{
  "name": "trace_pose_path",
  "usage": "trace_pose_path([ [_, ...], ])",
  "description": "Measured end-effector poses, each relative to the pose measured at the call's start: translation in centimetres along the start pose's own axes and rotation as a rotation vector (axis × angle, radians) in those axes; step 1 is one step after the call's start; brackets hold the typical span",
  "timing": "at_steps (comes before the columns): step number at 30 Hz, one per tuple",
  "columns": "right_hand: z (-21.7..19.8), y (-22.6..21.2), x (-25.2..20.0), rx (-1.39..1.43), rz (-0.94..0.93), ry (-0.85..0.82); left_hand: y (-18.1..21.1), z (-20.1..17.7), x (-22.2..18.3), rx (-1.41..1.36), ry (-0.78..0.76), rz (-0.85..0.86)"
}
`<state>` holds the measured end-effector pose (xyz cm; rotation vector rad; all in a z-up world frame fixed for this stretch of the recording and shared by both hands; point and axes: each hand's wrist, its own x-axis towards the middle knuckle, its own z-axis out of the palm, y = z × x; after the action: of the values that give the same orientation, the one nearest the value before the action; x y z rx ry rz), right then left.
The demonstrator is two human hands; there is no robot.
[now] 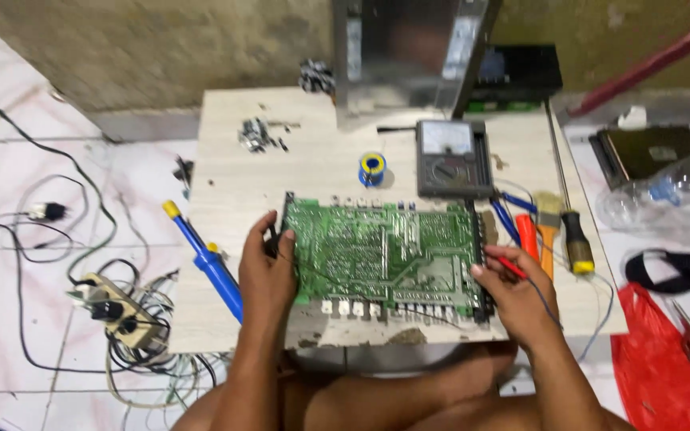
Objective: Testing components and traces on a printed circuit board using a multimeter for diagnostics.
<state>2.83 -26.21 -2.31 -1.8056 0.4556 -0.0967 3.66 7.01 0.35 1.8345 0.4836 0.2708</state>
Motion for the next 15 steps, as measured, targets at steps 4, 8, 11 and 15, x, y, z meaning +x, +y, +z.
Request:
trace_pose_path([
  [4,-1.0,-0.3,-1.0,0.138,-0.008,-0.038,2.8,-1.0,-1.0,0.047,-0.013,-0.098],
  [8,-1.5,-0.8,-2.2,0.163,-0.084,0.028,2.4,-1.4,-1.8,-0.077,0.075,0.136],
  [11,-1.7,-1.1,-2.6,0.227,-0.176,0.065,2.4,-1.4,-2.1,-0.130,0.123,0.327],
  [15,-1.7,-0.5,-2.2,0.226,-0.283,0.131,1.7,-0.8,-2.5,-0.083,0.204,0.611],
])
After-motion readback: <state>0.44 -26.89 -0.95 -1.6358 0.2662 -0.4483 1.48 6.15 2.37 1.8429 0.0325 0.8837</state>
